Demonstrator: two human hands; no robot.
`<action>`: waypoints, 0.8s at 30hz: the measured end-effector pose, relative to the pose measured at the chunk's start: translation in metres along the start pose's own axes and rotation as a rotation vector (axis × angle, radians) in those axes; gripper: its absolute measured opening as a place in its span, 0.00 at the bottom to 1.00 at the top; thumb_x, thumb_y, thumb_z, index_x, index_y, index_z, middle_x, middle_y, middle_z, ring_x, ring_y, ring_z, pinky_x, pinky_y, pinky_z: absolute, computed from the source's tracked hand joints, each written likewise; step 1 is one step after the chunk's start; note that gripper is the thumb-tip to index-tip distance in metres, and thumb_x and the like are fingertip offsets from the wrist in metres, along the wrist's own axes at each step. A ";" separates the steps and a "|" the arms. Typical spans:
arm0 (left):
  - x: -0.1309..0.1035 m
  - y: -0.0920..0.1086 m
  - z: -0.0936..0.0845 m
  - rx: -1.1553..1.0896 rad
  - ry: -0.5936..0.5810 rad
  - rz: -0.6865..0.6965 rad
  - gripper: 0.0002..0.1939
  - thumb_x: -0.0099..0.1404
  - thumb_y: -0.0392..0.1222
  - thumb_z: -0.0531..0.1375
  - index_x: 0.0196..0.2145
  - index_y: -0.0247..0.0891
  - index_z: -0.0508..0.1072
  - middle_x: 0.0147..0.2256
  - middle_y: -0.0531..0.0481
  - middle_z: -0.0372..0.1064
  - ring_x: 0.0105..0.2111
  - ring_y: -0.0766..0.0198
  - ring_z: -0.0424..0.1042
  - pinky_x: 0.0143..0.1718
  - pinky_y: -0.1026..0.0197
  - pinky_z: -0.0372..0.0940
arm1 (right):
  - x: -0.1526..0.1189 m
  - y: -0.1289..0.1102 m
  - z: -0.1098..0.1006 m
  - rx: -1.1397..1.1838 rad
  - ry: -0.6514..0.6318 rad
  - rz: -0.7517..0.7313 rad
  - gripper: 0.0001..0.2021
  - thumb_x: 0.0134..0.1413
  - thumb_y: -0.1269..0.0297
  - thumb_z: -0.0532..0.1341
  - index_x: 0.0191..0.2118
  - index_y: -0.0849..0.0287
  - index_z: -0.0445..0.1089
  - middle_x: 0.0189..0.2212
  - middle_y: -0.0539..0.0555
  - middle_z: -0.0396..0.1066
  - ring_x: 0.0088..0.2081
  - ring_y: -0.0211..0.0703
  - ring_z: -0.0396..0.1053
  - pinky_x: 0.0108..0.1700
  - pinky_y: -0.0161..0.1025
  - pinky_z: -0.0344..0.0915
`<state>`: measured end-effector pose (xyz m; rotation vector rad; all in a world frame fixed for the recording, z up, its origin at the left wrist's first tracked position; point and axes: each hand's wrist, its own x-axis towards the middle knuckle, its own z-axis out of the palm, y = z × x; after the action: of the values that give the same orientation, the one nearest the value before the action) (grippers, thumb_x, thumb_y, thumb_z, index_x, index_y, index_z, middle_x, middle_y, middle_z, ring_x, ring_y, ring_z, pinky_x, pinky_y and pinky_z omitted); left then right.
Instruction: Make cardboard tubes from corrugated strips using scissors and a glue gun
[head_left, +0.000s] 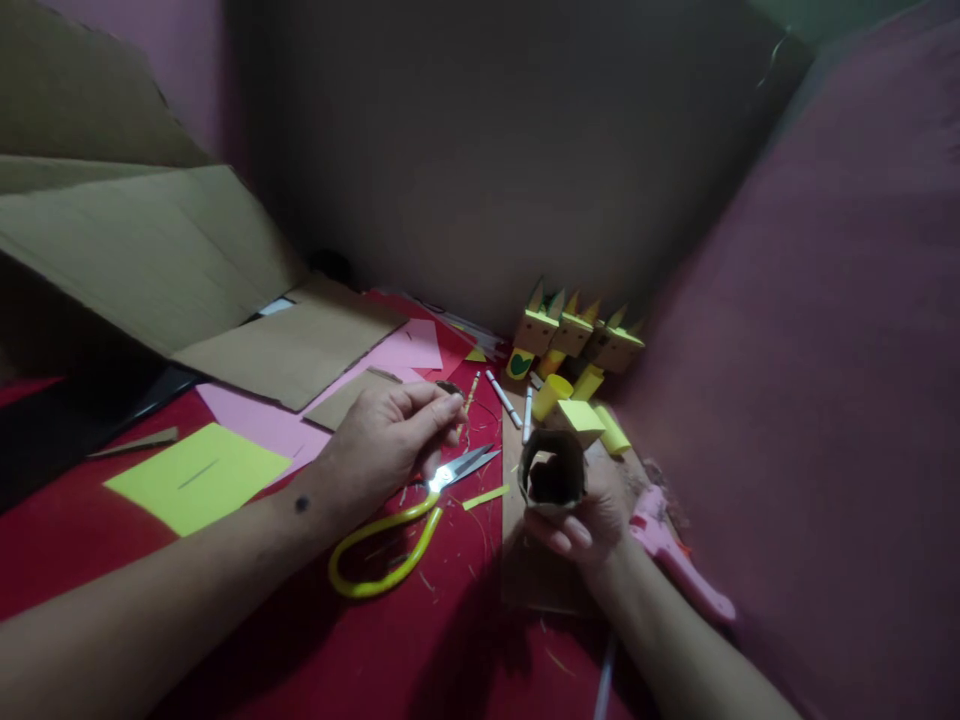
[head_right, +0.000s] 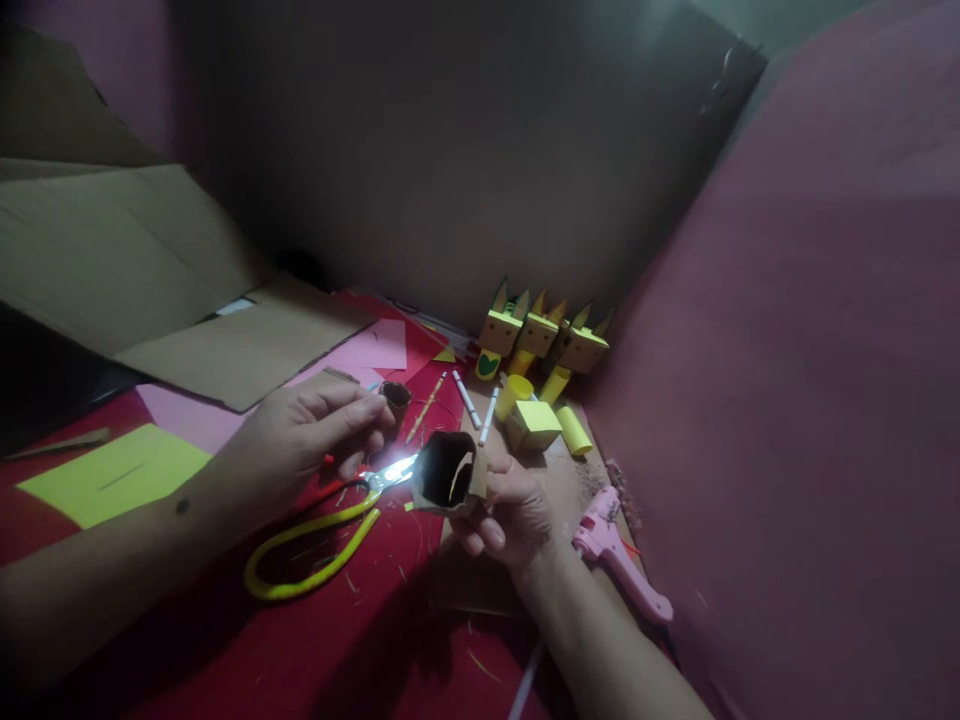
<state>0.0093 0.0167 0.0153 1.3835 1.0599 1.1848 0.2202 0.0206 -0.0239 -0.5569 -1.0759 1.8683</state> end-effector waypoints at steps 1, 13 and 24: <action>-0.001 -0.001 0.000 -0.004 -0.004 0.006 0.14 0.64 0.47 0.58 0.25 0.35 0.70 0.20 0.53 0.67 0.15 0.73 0.61 0.17 0.69 0.55 | 0.000 0.000 0.001 0.004 -0.015 -0.006 0.12 0.38 0.58 0.69 0.19 0.59 0.70 0.09 0.42 0.62 0.06 0.23 0.39 0.09 0.26 0.50; -0.006 0.006 0.004 0.075 -0.005 0.041 0.15 0.64 0.45 0.56 0.22 0.36 0.68 0.14 0.56 0.62 0.13 0.74 0.57 0.15 0.71 0.53 | -0.005 -0.003 -0.005 -0.345 -0.003 0.125 0.28 0.30 0.34 0.64 0.09 0.56 0.61 0.01 0.43 0.49 0.06 0.31 0.51 0.12 0.29 0.54; -0.009 0.007 0.002 0.079 0.001 0.086 0.14 0.62 0.46 0.57 0.21 0.38 0.68 0.13 0.56 0.61 0.13 0.72 0.57 0.16 0.69 0.54 | -0.004 0.002 -0.008 -0.236 0.068 0.098 0.20 0.32 0.48 0.68 0.12 0.58 0.65 0.03 0.45 0.54 0.06 0.29 0.49 0.12 0.29 0.52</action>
<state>0.0105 0.0067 0.0214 1.5032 1.0671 1.2173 0.2269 0.0204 -0.0300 -0.8166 -1.2517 1.8029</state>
